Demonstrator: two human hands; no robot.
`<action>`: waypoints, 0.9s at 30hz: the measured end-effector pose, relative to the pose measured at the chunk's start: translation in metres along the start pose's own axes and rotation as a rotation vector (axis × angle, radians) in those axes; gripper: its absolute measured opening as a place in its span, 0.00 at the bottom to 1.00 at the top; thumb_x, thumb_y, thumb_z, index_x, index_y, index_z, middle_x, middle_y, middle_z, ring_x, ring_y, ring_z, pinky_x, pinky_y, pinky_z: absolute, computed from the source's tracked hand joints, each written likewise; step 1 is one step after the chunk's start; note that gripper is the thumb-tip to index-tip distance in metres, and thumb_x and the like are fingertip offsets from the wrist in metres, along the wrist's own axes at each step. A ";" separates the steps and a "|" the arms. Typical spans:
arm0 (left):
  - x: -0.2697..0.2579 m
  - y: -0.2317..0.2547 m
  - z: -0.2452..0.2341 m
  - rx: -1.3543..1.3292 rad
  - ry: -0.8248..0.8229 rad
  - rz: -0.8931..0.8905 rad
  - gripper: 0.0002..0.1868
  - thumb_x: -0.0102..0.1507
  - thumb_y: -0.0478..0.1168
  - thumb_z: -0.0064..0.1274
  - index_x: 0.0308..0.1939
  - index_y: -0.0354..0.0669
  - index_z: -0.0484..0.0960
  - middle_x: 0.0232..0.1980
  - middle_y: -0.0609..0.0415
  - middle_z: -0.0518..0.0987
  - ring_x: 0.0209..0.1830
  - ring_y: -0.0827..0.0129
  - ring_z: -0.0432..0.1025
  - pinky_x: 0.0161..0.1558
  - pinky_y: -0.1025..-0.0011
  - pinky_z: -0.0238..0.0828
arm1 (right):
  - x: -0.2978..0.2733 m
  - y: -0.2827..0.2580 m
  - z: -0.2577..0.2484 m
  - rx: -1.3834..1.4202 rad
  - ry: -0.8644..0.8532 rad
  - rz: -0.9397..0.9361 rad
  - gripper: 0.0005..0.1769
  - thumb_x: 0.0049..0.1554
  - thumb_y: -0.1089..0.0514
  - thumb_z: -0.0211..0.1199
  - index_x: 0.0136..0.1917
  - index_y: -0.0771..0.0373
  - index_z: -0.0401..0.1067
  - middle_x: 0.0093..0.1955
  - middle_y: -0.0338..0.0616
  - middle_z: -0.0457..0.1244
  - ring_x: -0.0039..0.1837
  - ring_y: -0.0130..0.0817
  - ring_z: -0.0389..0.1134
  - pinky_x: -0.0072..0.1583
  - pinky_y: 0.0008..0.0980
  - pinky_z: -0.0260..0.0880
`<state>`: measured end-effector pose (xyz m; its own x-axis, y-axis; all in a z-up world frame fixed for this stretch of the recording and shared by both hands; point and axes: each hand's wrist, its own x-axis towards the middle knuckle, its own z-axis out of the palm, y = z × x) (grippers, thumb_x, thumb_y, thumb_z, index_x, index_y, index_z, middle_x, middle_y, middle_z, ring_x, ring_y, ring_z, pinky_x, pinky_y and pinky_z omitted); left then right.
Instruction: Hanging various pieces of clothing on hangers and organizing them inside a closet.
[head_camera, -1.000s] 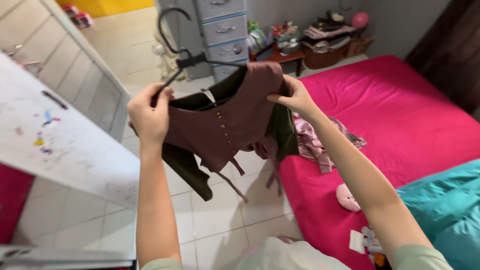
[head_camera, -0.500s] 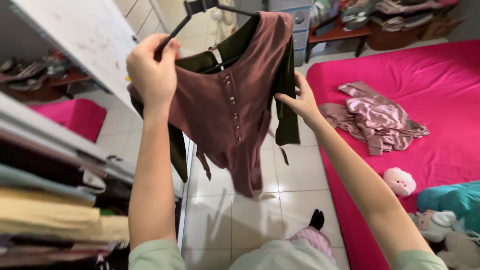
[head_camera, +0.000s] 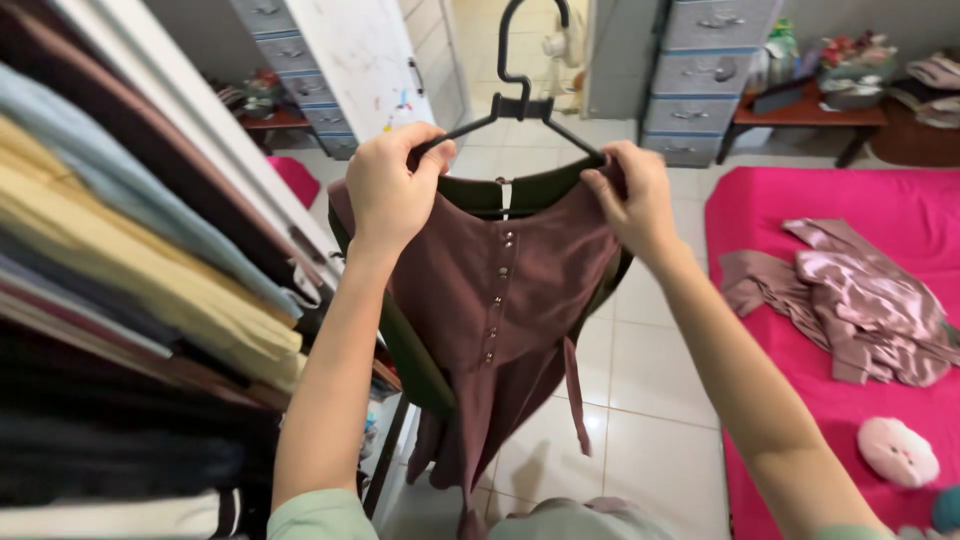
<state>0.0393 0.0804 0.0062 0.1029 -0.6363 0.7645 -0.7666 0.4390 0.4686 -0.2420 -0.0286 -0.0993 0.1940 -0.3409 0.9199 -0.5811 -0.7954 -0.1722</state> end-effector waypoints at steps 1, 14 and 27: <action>-0.003 -0.003 -0.008 0.016 -0.013 -0.028 0.06 0.63 0.40 0.61 0.38 0.41 0.86 0.28 0.53 0.82 0.28 0.65 0.79 0.33 0.69 0.71 | 0.008 0.003 0.002 0.224 -0.154 0.158 0.17 0.60 0.58 0.72 0.57 0.65 0.70 0.45 0.41 0.61 0.50 0.32 0.60 0.56 0.36 0.60; -0.047 -0.015 -0.067 0.316 -0.019 -0.010 0.12 0.73 0.46 0.57 0.43 0.42 0.84 0.35 0.49 0.81 0.35 0.56 0.76 0.35 0.64 0.68 | 0.054 -0.001 0.024 0.703 -0.164 0.314 0.08 0.61 0.64 0.72 0.47 0.66 0.73 0.40 0.26 0.59 0.44 0.14 0.56 0.47 0.17 0.58; -0.051 -0.039 0.014 -0.996 -0.251 -0.609 0.12 0.73 0.38 0.49 0.51 0.32 0.83 0.33 0.60 0.70 0.30 0.78 0.64 0.34 0.77 0.62 | 0.068 -0.054 0.083 0.788 -0.027 -0.115 0.27 0.53 0.64 0.70 0.64 0.71 0.66 0.60 0.52 0.60 0.63 0.32 0.60 0.63 0.33 0.61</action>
<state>0.0552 0.0870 -0.0573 0.0678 -0.9681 0.2413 0.2056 0.2502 0.9461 -0.1315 -0.0504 -0.0571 0.2436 -0.2394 0.9399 0.1716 -0.9431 -0.2847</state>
